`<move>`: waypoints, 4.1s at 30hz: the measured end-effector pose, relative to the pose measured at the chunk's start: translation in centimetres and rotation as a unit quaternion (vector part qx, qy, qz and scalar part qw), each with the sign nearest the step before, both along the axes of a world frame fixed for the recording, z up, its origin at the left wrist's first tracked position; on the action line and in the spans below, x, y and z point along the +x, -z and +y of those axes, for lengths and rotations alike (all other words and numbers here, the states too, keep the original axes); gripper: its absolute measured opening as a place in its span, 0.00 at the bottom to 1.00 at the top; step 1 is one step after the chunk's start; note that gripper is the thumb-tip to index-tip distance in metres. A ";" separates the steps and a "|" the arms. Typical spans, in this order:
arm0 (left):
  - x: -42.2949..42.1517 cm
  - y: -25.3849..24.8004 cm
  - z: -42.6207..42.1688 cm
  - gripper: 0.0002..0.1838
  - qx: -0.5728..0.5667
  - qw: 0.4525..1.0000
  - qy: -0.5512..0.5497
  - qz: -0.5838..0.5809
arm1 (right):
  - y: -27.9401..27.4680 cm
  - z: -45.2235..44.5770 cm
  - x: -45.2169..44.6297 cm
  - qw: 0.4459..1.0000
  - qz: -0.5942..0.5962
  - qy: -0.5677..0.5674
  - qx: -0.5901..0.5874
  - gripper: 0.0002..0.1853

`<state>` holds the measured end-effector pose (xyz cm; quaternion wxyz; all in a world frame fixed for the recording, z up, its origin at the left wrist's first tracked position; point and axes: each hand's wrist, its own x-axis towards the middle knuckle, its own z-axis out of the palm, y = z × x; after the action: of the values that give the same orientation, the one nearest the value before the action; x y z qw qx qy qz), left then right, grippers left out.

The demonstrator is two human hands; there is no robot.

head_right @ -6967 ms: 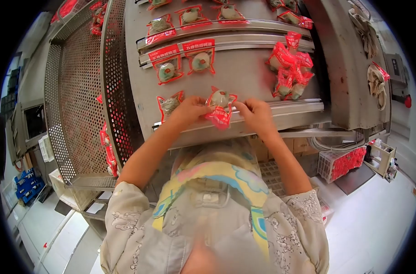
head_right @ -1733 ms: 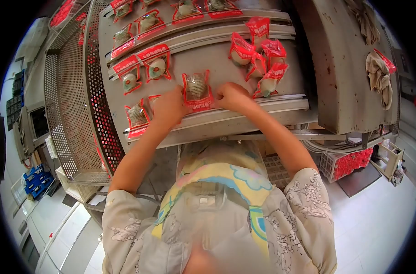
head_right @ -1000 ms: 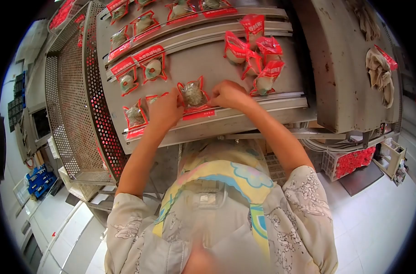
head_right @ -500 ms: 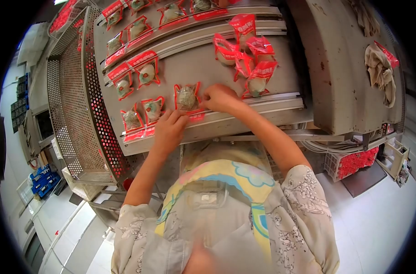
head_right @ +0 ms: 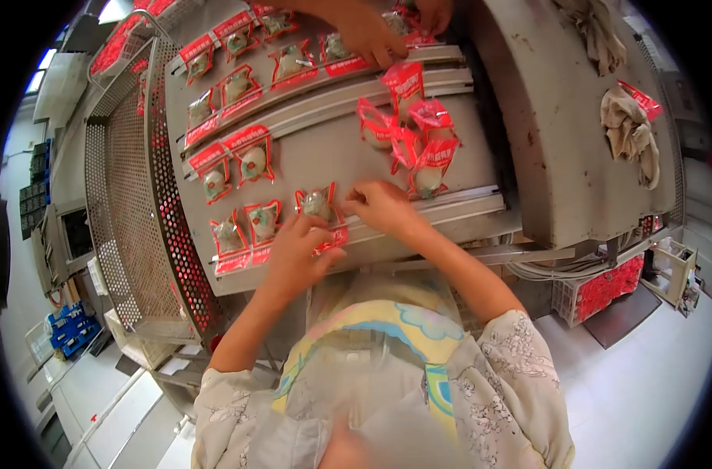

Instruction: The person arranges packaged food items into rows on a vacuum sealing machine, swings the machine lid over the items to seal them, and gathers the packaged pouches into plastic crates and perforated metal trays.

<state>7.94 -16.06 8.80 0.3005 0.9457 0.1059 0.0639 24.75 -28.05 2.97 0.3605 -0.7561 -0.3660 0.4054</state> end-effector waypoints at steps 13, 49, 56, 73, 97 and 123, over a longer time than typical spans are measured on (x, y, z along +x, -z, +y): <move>15.4 8.2 4.9 0.10 -0.465 0.871 -0.138 -0.076 | -1.0 -1.4 -1.3 0.968 -0.017 0.239 0.076 0.11; 7.5 9.1 8.6 0.12 -0.661 0.620 -0.423 -0.028 | 4.2 12.2 3.1 0.944 -0.024 0.326 0.056 0.15; 7.0 6.1 4.0 0.24 -0.274 0.856 -0.364 -0.246 | 5.9 11.9 3.0 0.913 0.129 0.380 0.078 0.12; 6.3 6.8 7.6 0.28 0.104 0.979 -0.114 -0.134 | 0.9 16.7 4.4 0.930 -0.321 0.165 0.075 0.07; 17.5 7.6 -2.9 0.22 -0.331 0.857 -0.349 -0.182 | 0.2 3.0 15.4 0.972 0.167 0.141 0.086 0.08; 14.2 13.0 -0.7 0.16 -0.270 0.833 -0.471 -0.108 | 6.4 5.0 14.8 0.990 0.019 0.092 -0.104 0.18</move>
<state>22.11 -16.75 -4.24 0.4869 0.6495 0.5187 0.2684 39.55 -23.01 -3.43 0.3222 -0.8122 -0.2437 0.4209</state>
